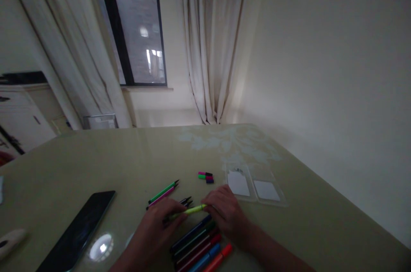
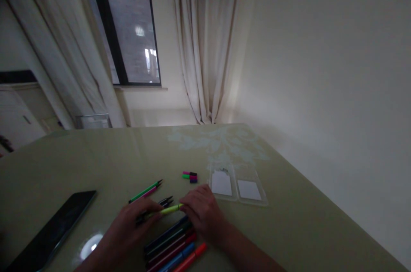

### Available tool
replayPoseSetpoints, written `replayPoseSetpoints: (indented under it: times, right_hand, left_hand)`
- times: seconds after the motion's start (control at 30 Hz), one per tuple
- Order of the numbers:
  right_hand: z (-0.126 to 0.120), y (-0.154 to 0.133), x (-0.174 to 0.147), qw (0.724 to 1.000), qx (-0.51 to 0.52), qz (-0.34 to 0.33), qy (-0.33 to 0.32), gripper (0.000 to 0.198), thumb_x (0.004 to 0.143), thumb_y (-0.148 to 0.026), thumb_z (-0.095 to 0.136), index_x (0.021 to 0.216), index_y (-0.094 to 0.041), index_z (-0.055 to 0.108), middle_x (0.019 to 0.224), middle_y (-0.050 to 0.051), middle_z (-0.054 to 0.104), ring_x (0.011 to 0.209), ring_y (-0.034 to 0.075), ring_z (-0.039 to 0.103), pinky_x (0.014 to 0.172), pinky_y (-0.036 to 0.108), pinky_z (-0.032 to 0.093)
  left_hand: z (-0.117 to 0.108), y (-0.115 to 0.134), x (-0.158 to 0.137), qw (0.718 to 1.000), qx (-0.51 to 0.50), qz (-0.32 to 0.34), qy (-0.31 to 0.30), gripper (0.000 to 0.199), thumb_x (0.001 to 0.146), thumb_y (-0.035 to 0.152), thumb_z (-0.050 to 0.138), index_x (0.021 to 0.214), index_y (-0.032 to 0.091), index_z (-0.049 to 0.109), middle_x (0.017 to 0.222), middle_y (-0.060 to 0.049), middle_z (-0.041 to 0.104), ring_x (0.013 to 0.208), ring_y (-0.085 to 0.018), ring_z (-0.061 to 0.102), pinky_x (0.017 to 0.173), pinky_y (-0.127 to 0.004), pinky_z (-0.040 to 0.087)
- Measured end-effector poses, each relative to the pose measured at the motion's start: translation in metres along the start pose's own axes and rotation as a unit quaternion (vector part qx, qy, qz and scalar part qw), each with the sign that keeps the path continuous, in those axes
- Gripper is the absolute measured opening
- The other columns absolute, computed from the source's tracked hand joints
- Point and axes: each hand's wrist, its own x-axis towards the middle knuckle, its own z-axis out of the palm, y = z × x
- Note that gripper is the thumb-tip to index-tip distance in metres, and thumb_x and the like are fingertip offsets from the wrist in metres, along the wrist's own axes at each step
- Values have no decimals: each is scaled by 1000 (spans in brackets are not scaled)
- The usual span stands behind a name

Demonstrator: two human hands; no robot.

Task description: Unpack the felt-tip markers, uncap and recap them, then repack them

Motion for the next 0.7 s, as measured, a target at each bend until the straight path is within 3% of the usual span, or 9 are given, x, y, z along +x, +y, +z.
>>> replayPoseSetpoints:
  times: [0.13,0.33,0.43,0.57,0.7]
  right_hand:
    - [1,12,10,996,-51,74,0,30,109,-28,40,119,-23,68,109,6,77,103,21,67,95,38,44]
    - [9,33,30,981,-136,99,-100,32,107,-24,47,135,-28,62,129,5,73,122,23,62,106,47,33]
    - [13,35,33,980,-150,73,-108,30,106,-22,50,132,-27,63,127,5,74,121,23,62,106,47,32]
    - [13,33,27,981,-170,59,-67,28,101,-24,61,129,-26,66,123,6,74,116,23,62,104,44,34]
    - [15,35,22,979,-184,40,-79,11,95,-26,71,106,-27,73,129,5,71,122,26,59,105,47,32]
  left_hand:
    - [5,2,-5,998,38,5,-46,17,90,39,66,88,26,77,90,-5,77,88,-24,70,81,-33,54]
    - [9,5,-8,995,34,23,-95,20,84,45,75,90,26,77,98,-6,75,96,-25,67,87,-34,52]
    - [-1,-8,-2,999,30,-11,-38,27,93,47,62,91,26,77,94,-6,74,92,-24,68,84,-35,53]
    - [-18,-43,2,980,136,-94,111,35,98,41,46,102,25,76,107,-9,74,103,-29,66,93,-42,51]
    - [-27,-65,-1,959,232,-104,121,37,96,34,44,107,24,78,114,-11,73,104,-31,65,97,-46,50]
